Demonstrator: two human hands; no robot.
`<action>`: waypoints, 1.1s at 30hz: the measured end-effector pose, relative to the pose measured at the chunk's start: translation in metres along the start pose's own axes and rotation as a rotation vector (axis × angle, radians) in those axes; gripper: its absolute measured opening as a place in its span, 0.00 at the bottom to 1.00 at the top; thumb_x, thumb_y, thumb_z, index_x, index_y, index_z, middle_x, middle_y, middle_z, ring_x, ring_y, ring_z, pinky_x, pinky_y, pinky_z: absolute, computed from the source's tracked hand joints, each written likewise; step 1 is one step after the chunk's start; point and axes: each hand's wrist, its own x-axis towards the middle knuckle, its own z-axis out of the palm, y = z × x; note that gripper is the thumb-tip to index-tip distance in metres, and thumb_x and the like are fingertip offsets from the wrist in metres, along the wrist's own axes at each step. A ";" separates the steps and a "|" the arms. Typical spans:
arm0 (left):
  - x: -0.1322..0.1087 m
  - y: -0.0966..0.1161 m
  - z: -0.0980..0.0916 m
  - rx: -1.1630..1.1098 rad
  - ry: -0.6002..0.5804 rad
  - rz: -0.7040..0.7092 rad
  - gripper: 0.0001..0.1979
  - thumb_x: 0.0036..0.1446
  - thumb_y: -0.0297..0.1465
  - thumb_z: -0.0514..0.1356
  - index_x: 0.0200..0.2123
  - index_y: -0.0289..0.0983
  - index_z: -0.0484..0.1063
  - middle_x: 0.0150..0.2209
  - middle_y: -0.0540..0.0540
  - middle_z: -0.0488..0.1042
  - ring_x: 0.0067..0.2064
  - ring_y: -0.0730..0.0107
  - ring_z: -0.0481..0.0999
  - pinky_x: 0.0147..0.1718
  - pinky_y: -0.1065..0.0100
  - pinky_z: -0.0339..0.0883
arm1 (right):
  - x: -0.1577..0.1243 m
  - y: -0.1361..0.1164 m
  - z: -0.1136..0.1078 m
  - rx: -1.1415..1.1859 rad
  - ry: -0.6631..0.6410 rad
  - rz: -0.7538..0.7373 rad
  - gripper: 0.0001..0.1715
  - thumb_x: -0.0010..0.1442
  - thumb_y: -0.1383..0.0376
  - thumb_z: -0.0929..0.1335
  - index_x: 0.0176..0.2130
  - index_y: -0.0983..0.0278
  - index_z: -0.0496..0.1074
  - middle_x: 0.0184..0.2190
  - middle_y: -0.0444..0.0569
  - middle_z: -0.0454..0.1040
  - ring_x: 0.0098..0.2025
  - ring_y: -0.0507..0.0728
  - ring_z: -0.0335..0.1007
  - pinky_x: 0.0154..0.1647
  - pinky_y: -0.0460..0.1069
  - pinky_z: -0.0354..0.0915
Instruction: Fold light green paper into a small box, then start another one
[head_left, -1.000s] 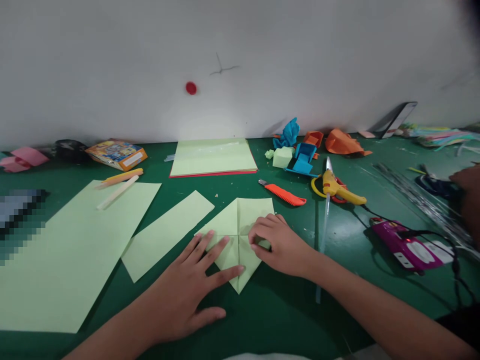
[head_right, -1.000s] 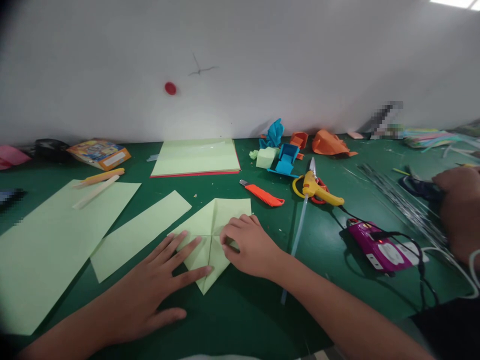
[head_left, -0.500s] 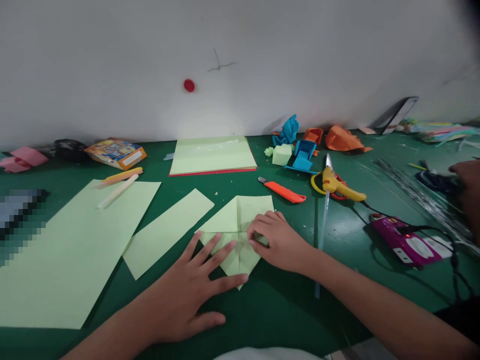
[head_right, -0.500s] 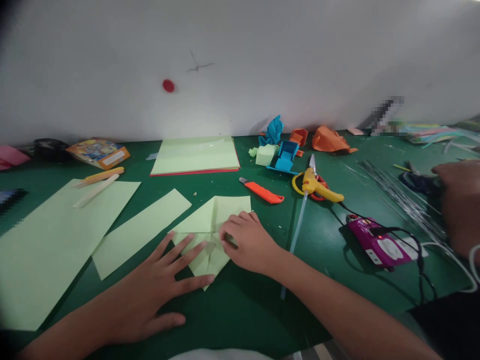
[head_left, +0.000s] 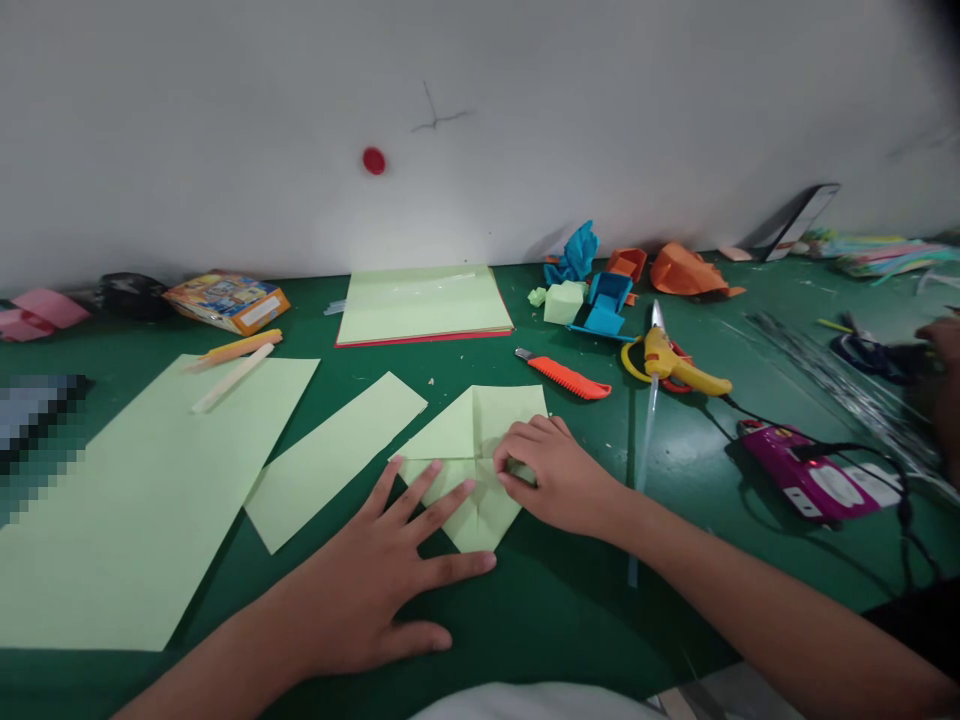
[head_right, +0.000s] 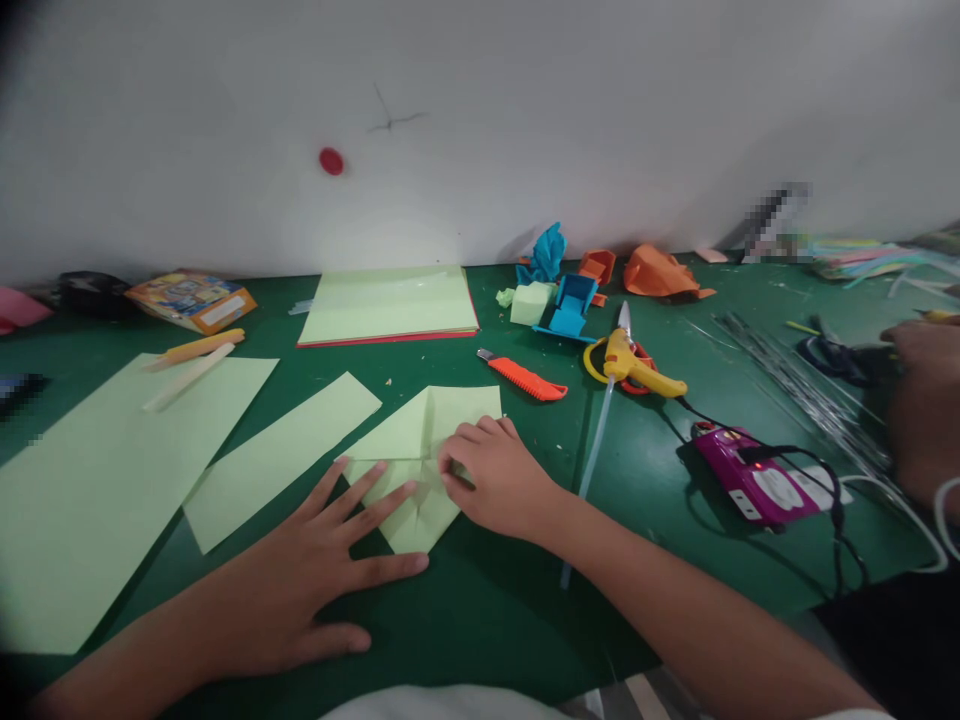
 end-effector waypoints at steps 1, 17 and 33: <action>0.000 0.000 0.001 0.001 0.000 -0.002 0.38 0.64 0.54 0.60 0.73 0.63 0.48 0.77 0.45 0.46 0.73 0.25 0.48 0.61 0.17 0.45 | 0.000 0.000 0.000 -0.002 -0.001 0.000 0.05 0.62 0.71 0.68 0.37 0.60 0.70 0.37 0.46 0.75 0.41 0.59 0.63 0.46 0.55 0.54; -0.002 -0.001 0.003 -0.052 0.032 -0.015 0.35 0.66 0.49 0.61 0.72 0.61 0.52 0.77 0.47 0.39 0.74 0.37 0.51 0.68 0.37 0.53 | -0.010 -0.005 -0.017 -0.094 0.026 -0.253 0.09 0.70 0.62 0.67 0.43 0.58 0.79 0.52 0.50 0.75 0.54 0.63 0.64 0.53 0.61 0.50; -0.002 -0.002 0.004 -0.061 0.005 -0.025 0.35 0.67 0.49 0.60 0.72 0.63 0.50 0.77 0.47 0.37 0.74 0.33 0.49 0.68 0.33 0.50 | -0.016 -0.015 -0.035 -0.037 -0.324 -0.452 0.14 0.70 0.59 0.67 0.51 0.55 0.81 0.39 0.47 0.71 0.40 0.58 0.57 0.46 0.56 0.49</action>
